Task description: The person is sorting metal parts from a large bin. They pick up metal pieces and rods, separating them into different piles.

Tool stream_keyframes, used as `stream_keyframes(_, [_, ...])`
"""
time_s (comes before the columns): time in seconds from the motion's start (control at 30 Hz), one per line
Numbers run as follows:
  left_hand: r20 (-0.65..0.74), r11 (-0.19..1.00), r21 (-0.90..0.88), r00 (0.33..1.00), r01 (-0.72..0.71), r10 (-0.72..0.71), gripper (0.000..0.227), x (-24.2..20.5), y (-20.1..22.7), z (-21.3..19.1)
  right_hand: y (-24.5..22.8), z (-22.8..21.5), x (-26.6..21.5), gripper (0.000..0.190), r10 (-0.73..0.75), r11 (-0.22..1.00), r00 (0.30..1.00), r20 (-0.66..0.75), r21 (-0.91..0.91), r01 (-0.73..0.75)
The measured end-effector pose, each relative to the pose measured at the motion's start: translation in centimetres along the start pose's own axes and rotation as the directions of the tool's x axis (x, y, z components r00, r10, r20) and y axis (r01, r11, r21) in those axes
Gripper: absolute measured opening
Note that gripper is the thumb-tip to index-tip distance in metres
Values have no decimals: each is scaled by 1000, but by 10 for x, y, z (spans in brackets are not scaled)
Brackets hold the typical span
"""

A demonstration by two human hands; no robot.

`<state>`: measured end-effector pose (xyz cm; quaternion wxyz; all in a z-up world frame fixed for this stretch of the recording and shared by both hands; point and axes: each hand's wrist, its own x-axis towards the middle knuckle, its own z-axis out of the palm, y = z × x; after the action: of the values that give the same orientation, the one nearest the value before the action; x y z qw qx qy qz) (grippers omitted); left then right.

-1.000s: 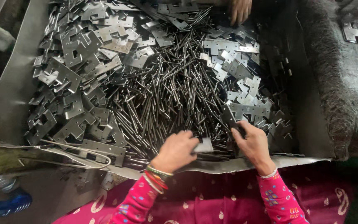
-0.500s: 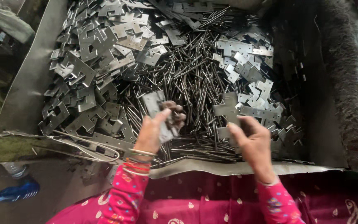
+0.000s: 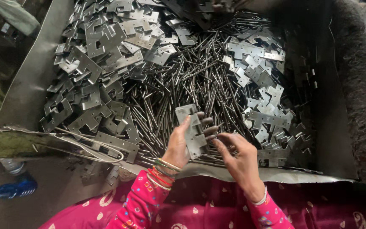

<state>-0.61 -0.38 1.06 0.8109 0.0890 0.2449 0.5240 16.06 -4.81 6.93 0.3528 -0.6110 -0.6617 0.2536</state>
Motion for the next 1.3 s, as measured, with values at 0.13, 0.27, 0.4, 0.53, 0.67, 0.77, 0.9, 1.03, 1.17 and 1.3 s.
stream_keyframes(0.13, [29,1000,16,999,26,-27,48,-3,-23,5,13,17,-4,58,-308,951,949,-71,-34,307])
stream_keyframes(0.27, [74,997,83,997,-6,0,44,-5,-30,-3,34,30,1,54,197,877,970,143,417,-239])
stream_keyframes(0.4, [48,875,483,999,-17,-7,45,2,-11,-4,60,27,3,46,255,476,847,466,702,-530])
stream_keyframes(0.53, [375,-622,783,801,-4,467,38,-21,45,-19,71,25,2,43,341,349,785,518,705,-617])
stream_keyframes(0.67, [222,-653,350,617,672,755,49,-41,114,-53,67,15,1,42,397,423,816,420,706,-569])
stream_keyframes(0.77, [245,-699,365,660,615,710,38,-47,131,-81,60,7,1,39,388,470,843,373,706,-529])
stream_keyframes(0.9, [146,-692,492,733,529,664,44,-48,132,-80,49,-5,5,36,392,542,867,306,685,-487])
stream_keyframes(1.03, [303,-621,716,659,319,688,26,-59,142,-47,49,-47,18,33,434,509,887,158,769,-386])
stream_keyframes(1.17, [86,-310,926,677,217,731,24,-69,147,-15,80,-115,45,30,388,793,893,-229,577,-197])
stream_keyframes(1.3, [-244,236,965,730,116,638,34,-65,143,0,161,-206,85,15,39,980,838,-544,187,76])
